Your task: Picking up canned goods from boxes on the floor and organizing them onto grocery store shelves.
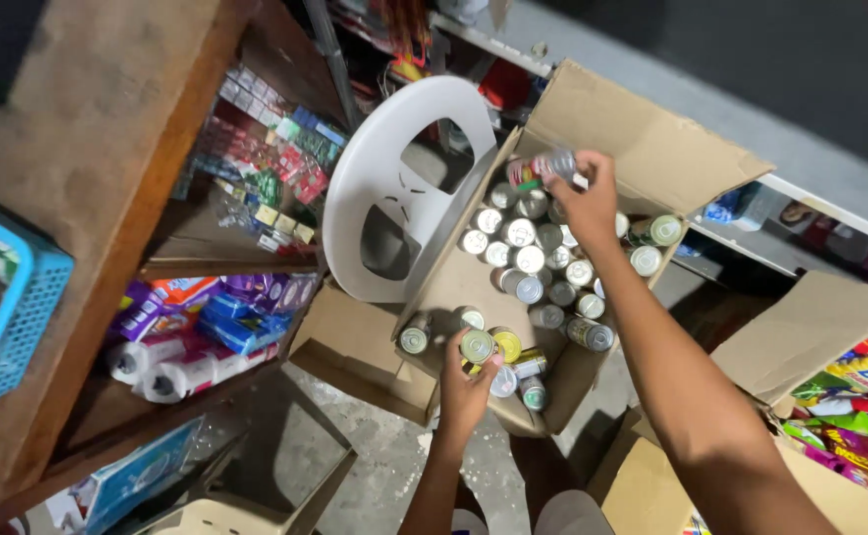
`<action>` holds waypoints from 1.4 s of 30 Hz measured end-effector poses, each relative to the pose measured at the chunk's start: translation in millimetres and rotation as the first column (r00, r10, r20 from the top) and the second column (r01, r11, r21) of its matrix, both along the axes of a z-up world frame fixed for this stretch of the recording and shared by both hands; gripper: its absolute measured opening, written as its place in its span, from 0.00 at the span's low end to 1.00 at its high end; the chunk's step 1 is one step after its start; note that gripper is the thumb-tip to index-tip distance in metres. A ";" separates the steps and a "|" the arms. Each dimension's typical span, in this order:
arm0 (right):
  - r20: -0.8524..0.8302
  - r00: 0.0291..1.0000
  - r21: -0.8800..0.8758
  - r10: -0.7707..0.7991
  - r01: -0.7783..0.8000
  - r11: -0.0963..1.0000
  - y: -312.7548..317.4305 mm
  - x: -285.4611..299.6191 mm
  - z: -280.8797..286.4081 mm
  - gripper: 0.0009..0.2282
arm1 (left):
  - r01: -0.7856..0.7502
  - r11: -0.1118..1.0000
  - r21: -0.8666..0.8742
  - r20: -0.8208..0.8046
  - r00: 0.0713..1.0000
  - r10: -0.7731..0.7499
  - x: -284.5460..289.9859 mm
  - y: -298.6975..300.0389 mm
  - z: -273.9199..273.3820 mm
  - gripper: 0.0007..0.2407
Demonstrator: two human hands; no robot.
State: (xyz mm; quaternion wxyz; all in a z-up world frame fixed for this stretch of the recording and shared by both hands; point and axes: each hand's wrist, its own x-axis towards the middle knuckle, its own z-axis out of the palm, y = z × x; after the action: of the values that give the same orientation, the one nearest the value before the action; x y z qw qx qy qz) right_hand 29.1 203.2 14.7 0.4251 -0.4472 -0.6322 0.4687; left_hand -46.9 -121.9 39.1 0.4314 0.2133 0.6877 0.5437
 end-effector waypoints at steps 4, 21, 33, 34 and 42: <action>-0.269 0.963 -0.227 -0.035 -0.028 0.974 -42.0 37.0 29.5 0.15 | 0.029 0.994 0.108 0.081 0.996 -0.038 -3.8 2.1 37.4 0.25; -0.171 0.980 -0.496 -0.099 0.001 0.868 -285.5 79.0 225.2 0.16 | 0.192 0.874 0.446 0.251 0.910 -0.329 12.0 -24.4 186.9 0.24; -0.270 0.930 -0.278 -0.249 0.172 0.945 -385.0 163.6 315.7 0.25 | 0.422 0.735 0.532 0.266 0.741 -0.617 74.1 -63.7 264.3 0.24; -0.270 0.924 -0.273 -0.273 0.198 0.941 -394.5 170.8 323.7 0.25 | 0.440 0.721 0.536 0.264 0.723 -0.638 80.9 -66.5 268.9 0.24; -0.344 0.857 -0.170 -0.384 0.346 0.923 -455.9 229.3 369.5 0.30 | 0.539 0.552 0.636 0.222 0.558 -0.800 144.5 -83.6 310.2 0.22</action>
State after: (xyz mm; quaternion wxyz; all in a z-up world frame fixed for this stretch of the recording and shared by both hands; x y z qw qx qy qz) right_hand 258.4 -252.7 384.3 0.5946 -0.4832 -0.4193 0.4871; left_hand 97.6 -205.4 349.3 0.6985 0.4266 0.2464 0.5191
